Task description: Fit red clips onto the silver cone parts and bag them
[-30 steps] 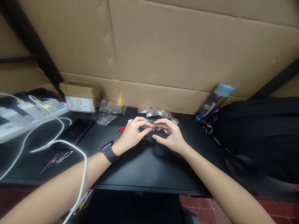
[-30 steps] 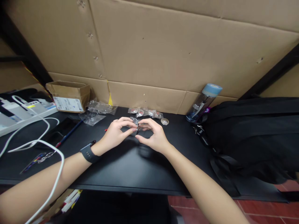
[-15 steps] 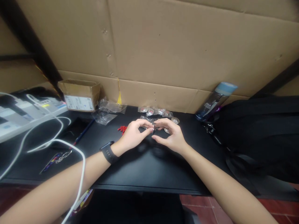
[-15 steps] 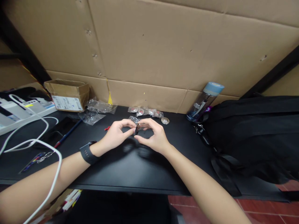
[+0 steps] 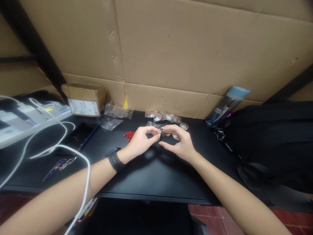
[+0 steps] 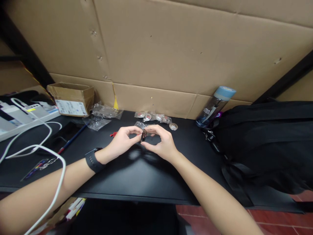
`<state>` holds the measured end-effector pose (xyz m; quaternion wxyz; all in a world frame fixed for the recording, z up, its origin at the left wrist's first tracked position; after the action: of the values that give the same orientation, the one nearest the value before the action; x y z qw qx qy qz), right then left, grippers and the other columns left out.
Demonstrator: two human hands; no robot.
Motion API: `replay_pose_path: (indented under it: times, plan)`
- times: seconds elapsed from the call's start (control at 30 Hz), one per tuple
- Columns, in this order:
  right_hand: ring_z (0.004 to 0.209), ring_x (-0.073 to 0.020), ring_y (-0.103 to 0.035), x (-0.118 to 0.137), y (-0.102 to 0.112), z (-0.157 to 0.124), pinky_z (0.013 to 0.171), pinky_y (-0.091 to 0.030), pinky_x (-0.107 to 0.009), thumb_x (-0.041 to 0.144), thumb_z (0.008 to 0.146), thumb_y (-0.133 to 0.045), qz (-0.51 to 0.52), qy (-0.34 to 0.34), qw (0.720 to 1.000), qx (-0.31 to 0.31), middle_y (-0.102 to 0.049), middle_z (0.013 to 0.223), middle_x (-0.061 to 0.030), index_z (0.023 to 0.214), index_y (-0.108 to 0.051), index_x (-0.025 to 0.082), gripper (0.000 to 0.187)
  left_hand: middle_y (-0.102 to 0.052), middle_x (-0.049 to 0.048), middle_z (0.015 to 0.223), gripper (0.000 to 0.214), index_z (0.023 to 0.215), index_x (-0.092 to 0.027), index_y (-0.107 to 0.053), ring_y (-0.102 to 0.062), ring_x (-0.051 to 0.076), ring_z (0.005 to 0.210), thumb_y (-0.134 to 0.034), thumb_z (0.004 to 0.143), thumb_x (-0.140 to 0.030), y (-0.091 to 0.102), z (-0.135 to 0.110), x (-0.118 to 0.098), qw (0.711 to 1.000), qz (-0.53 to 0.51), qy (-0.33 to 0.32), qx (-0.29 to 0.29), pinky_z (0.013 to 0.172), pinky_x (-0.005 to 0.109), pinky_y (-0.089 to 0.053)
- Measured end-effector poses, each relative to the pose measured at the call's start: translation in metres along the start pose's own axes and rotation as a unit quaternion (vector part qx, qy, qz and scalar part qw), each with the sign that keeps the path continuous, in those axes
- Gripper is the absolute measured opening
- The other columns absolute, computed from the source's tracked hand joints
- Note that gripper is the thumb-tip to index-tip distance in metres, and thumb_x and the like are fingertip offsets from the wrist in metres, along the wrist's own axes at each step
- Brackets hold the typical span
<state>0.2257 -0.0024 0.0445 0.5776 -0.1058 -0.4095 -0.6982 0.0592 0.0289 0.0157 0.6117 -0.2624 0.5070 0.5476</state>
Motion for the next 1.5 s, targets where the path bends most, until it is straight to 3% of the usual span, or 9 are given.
replay_pose_path:
  times: [0.1, 0.3, 0.47, 0.73, 0.93, 1.07, 1.13, 1.27, 1.5]
  plan:
    - [0.101, -0.0257, -0.077, 0.000, 0.000, -0.001, 0.085, -0.065, -0.039, 0.028, 0.078, -0.087, 0.004, -0.007, 1.000, -0.006, -0.074, 0.116, -0.0082, 0.121, -0.065, 0.024, 0.048, -0.079, 0.0064, 0.097, 0.011, 0.094, -0.016, -0.076, -0.073, 0.021, 0.092, -0.071, 0.087, -0.023, 0.000, 0.000, -0.001, 1.000, 0.005, -0.004, 0.001, 0.090, 0.033, -0.056]
    - [0.097, -0.0243, -0.078, -0.006, -0.006, -0.005, 0.084, -0.067, -0.039, 0.033, 0.082, -0.084, 0.096, -0.083, 0.992, -0.025, -0.071, 0.117, -0.0076, 0.119, -0.063, 0.024, 0.044, -0.074, 0.0055, 0.098, 0.008, 0.091, -0.021, -0.077, -0.068, 0.022, 0.102, -0.070, 0.090, -0.022, 0.007, -0.007, -0.026, 0.981, 0.149, -0.108, -0.058, 0.095, 0.036, -0.050]
    - [0.093, -0.0221, -0.078, -0.010, -0.009, -0.007, 0.083, -0.069, -0.038, 0.033, 0.079, -0.087, 0.163, -0.131, 0.977, -0.042, -0.069, 0.115, -0.0054, 0.117, -0.062, 0.026, 0.046, -0.072, 0.0057, 0.103, 0.008, 0.091, -0.024, -0.079, -0.066, 0.024, 0.106, -0.071, 0.089, -0.022, 0.008, -0.011, -0.034, 0.966, 0.210, -0.131, -0.072, 0.099, 0.042, -0.045]
    - [0.108, -0.0269, -0.076, -0.008, -0.008, -0.005, 0.093, -0.066, -0.043, 0.024, 0.078, -0.088, 0.093, -0.055, 0.994, -0.019, -0.071, 0.122, -0.0075, 0.124, -0.063, 0.027, 0.053, -0.077, 0.0058, 0.093, 0.009, 0.092, -0.017, -0.077, -0.071, 0.020, 0.090, -0.071, 0.086, -0.022, 0.004, -0.002, -0.005, 0.999, 0.014, -0.015, -0.025, 0.089, 0.033, -0.054]
    - [0.114, -0.0261, -0.073, -0.003, -0.007, -0.004, 0.096, -0.065, -0.043, 0.020, 0.081, -0.085, 0.049, 0.006, 0.999, -0.006, -0.072, 0.126, -0.0079, 0.128, -0.064, 0.027, 0.052, -0.079, 0.0088, 0.096, 0.015, 0.089, -0.015, -0.076, -0.073, 0.022, 0.092, -0.077, 0.078, -0.024, -0.002, -0.002, 0.005, 0.988, -0.127, 0.091, -0.016, 0.089, 0.033, -0.055]
    - [0.114, -0.0261, -0.073, 0.002, -0.005, -0.004, 0.094, -0.066, -0.042, 0.023, 0.082, -0.084, 0.008, 0.031, 0.999, -0.001, -0.073, 0.125, -0.0086, 0.125, -0.066, 0.026, 0.047, -0.079, 0.0092, 0.097, 0.018, 0.092, -0.014, -0.076, -0.073, 0.023, 0.094, -0.079, 0.077, -0.025, -0.004, -0.004, 0.007, 0.980, -0.162, 0.117, -0.007, 0.090, 0.034, -0.055]
    - [0.109, -0.0266, -0.075, 0.001, -0.004, -0.004, 0.094, -0.066, -0.043, 0.026, 0.080, -0.087, 0.017, 0.010, 1.000, -0.009, -0.073, 0.123, -0.0089, 0.125, -0.065, 0.026, 0.050, -0.079, 0.0089, 0.098, 0.017, 0.093, -0.015, -0.076, -0.073, 0.023, 0.095, -0.078, 0.079, -0.025, -0.003, -0.003, 0.005, 0.986, -0.135, 0.096, 0.001, 0.091, 0.035, -0.055]
    - [0.097, -0.0263, -0.079, -0.006, -0.004, -0.007, 0.088, -0.069, -0.043, 0.033, 0.077, -0.090, 0.066, -0.065, 0.995, -0.031, -0.071, 0.119, -0.0081, 0.123, -0.062, 0.025, 0.054, -0.077, 0.0073, 0.095, 0.008, 0.089, -0.018, -0.079, -0.071, 0.022, 0.096, -0.073, 0.086, -0.024, 0.003, -0.003, -0.008, 1.000, 0.008, -0.024, -0.005, 0.095, 0.037, -0.053]
    - [0.087, -0.0212, -0.079, -0.012, -0.011, -0.010, 0.083, -0.070, -0.038, 0.038, 0.083, -0.084, 0.138, -0.129, 0.980, -0.057, -0.073, 0.110, -0.0055, 0.121, -0.060, 0.026, 0.047, -0.076, 0.0062, 0.095, 0.009, 0.088, -0.025, -0.082, -0.066, 0.025, 0.109, -0.073, 0.089, -0.025, 0.010, -0.008, -0.029, 0.974, 0.177, -0.135, -0.050, 0.099, 0.041, -0.048]
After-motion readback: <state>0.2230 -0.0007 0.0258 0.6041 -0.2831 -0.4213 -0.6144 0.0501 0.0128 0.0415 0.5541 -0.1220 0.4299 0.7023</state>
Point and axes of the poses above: each hand's wrist, its own z-axis towards the middle knuckle, its own y-axis out of the back of the hand, x = y × z, the point moved 6 cm from there along z, towards the middle knuckle
